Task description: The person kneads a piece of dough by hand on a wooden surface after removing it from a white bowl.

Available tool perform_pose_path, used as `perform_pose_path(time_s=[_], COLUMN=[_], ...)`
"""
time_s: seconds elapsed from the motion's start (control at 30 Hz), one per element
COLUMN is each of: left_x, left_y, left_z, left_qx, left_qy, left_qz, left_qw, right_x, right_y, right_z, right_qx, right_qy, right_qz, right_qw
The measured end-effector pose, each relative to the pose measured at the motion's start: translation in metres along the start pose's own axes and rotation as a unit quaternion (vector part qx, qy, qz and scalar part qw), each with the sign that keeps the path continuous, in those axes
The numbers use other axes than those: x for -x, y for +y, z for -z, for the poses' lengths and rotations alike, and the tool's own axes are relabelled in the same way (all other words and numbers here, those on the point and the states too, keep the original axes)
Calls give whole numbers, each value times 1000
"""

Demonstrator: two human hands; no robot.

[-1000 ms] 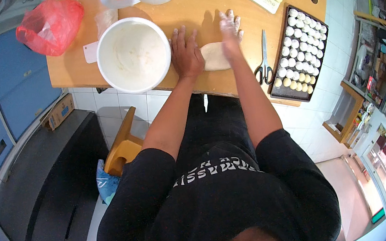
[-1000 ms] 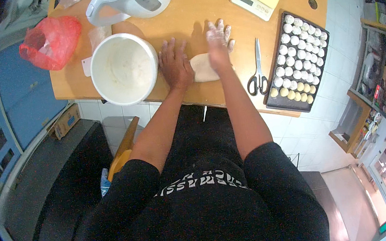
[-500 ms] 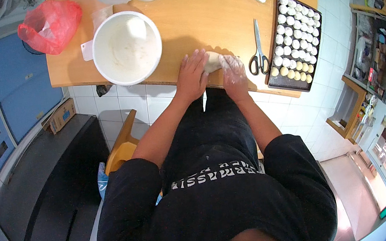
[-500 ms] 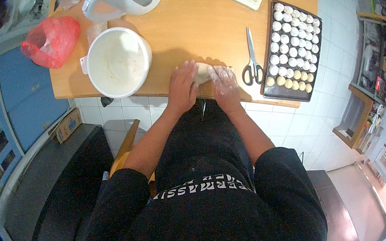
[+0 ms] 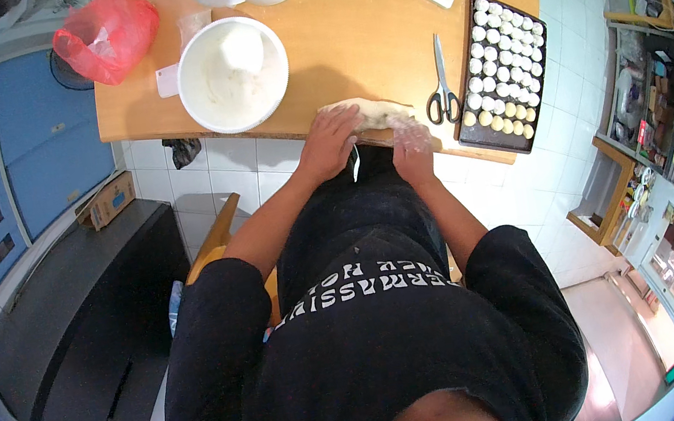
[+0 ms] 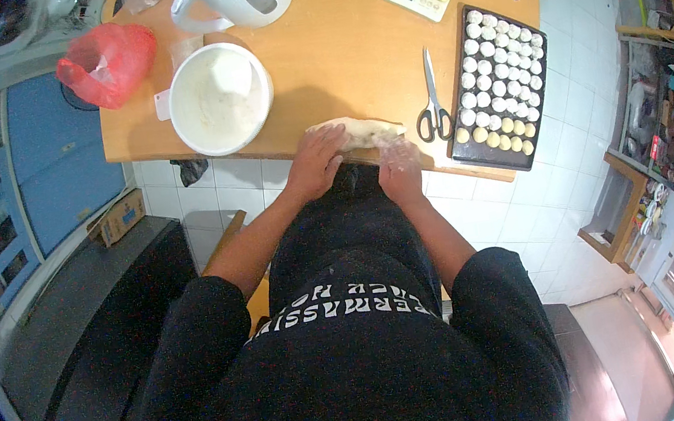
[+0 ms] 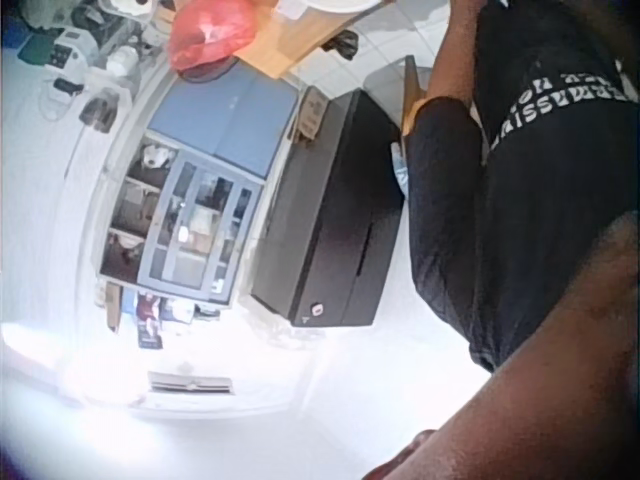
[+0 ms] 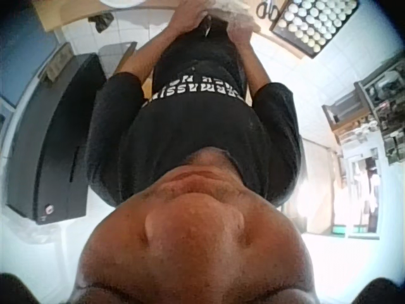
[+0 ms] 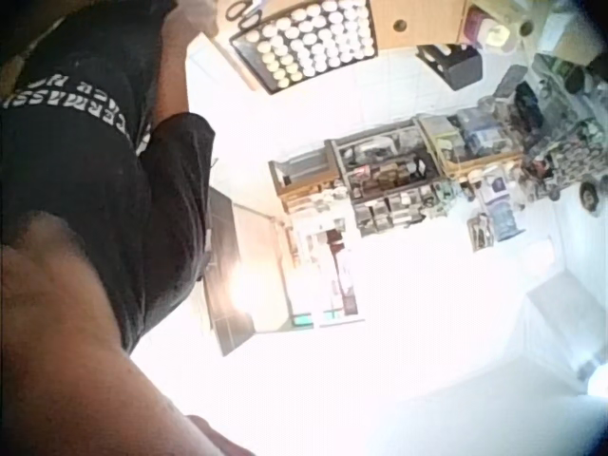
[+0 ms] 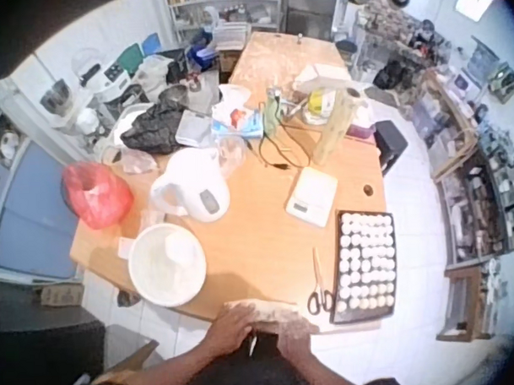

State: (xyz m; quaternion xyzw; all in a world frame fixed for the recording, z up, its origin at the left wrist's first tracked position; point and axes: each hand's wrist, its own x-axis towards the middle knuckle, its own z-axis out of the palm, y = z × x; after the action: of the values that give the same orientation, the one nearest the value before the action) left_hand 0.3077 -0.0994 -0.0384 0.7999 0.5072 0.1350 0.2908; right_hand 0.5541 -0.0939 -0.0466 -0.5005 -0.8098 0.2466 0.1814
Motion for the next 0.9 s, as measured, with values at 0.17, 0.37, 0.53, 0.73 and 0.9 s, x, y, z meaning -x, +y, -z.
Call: perform_pose_path(time_s=[0.17, 0.37, 0.53, 0.73, 0.9], left_x=[-23, -79, -95, -115, -128], left_y=[7, 18, 16, 11, 7], left_z=[-5, -19, -24, -17, -13], left_qx=[46, -61, -74, -76, -80], left_qy=[185, 139, 128, 115, 110], left_qz=[218, 256, 270, 293, 309], left_qw=[957, 955, 951, 946, 941], right_x=[-56, -71, -80, -102, -119], right_y=[-7, -1, 7, 12, 19], right_z=[-5, -39, -42, -39, -33], right_qx=[-4, 87, 98, 129, 117], right_qy=[150, 112, 80, 83, 71], right_qz=[-139, -210, -227, -238, -253], right_qw=[979, 967, 966, 959, 958])
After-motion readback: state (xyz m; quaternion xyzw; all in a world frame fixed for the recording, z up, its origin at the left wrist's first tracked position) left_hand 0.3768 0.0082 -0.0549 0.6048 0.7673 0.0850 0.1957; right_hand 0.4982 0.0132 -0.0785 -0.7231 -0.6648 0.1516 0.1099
